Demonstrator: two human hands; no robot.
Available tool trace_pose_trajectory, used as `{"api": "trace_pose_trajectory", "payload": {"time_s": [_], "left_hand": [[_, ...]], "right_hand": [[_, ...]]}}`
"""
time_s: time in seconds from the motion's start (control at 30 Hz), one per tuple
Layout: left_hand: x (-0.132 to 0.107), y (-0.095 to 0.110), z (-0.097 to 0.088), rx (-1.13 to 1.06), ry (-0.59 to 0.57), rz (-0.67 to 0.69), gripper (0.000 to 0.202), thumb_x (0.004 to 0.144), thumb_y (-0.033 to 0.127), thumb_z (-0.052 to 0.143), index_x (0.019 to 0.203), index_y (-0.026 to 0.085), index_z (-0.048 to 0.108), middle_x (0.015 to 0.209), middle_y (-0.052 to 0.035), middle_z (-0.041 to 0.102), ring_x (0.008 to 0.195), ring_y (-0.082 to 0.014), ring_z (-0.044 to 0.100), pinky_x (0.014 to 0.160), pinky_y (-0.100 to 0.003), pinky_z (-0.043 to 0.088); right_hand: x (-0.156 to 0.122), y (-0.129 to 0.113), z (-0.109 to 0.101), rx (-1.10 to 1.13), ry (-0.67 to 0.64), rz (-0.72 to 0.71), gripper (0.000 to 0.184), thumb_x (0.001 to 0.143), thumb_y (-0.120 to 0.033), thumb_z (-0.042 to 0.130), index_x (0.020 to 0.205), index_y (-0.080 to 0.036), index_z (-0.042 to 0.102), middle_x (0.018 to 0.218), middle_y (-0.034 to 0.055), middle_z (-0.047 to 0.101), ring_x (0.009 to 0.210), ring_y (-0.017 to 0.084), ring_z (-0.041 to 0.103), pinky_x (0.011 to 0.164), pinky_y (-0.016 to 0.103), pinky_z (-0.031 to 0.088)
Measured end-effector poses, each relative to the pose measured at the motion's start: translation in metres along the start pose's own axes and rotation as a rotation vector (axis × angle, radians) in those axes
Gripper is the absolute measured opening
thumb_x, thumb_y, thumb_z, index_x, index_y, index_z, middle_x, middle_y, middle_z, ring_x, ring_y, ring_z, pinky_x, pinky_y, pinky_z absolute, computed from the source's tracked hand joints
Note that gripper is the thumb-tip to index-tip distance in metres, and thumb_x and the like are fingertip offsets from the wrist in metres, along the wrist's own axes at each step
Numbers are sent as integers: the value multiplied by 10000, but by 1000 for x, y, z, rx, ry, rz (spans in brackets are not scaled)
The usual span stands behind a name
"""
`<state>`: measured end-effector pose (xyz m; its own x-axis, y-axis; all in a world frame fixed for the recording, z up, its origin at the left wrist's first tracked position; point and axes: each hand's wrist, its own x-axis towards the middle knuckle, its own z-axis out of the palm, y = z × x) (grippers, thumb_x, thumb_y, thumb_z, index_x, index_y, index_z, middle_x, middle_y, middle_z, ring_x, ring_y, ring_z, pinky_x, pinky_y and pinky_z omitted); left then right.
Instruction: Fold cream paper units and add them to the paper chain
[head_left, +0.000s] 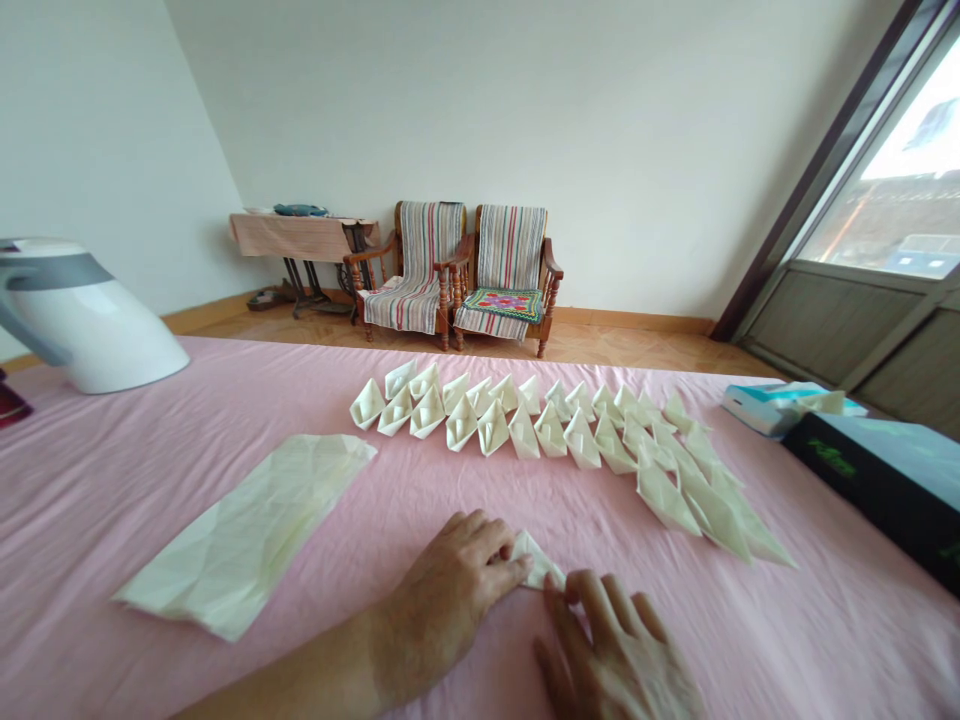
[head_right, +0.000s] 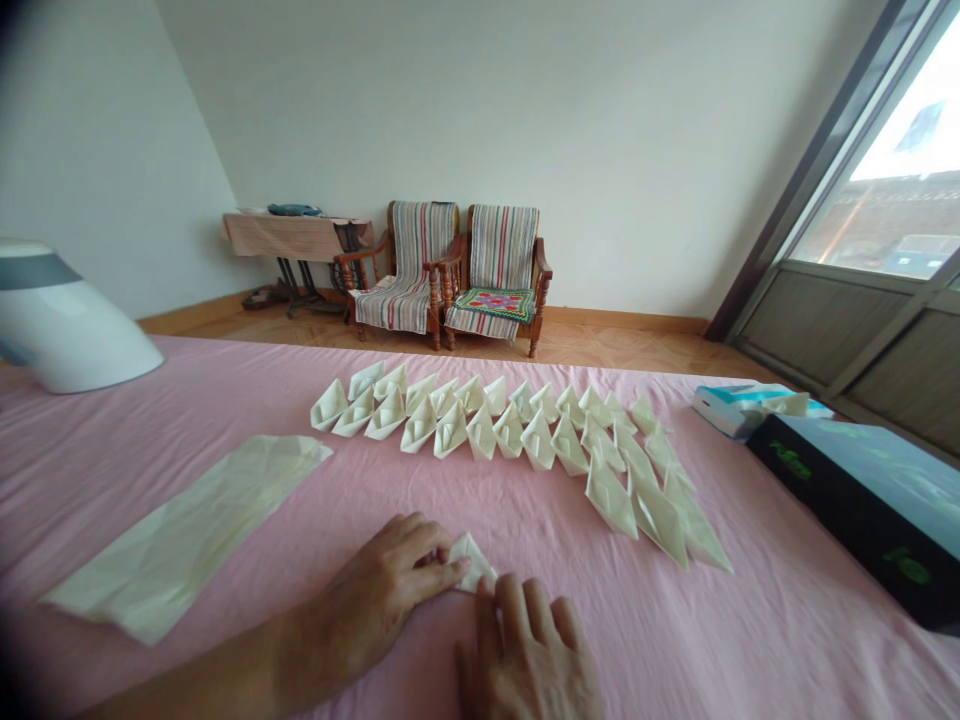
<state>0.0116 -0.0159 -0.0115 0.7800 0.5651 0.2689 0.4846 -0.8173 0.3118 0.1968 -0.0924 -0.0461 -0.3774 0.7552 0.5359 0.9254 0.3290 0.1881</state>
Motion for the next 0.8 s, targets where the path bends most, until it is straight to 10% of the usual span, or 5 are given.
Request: {"api": "trace_pose_trajectory", "payload": {"time_s": [0.8], "left_hand": [[3, -10, -7, -319, 2, -125, 263, 968, 181, 510, 1083, 277, 727, 880, -43, 551, 880, -179, 537, 783, -282, 424]], "right_hand": [[4, 4, 5, 302, 30, -22, 415, 747, -70, 492, 1122, -222, 585, 882, 23, 657, 710, 194, 601, 586, 296, 456]]}}
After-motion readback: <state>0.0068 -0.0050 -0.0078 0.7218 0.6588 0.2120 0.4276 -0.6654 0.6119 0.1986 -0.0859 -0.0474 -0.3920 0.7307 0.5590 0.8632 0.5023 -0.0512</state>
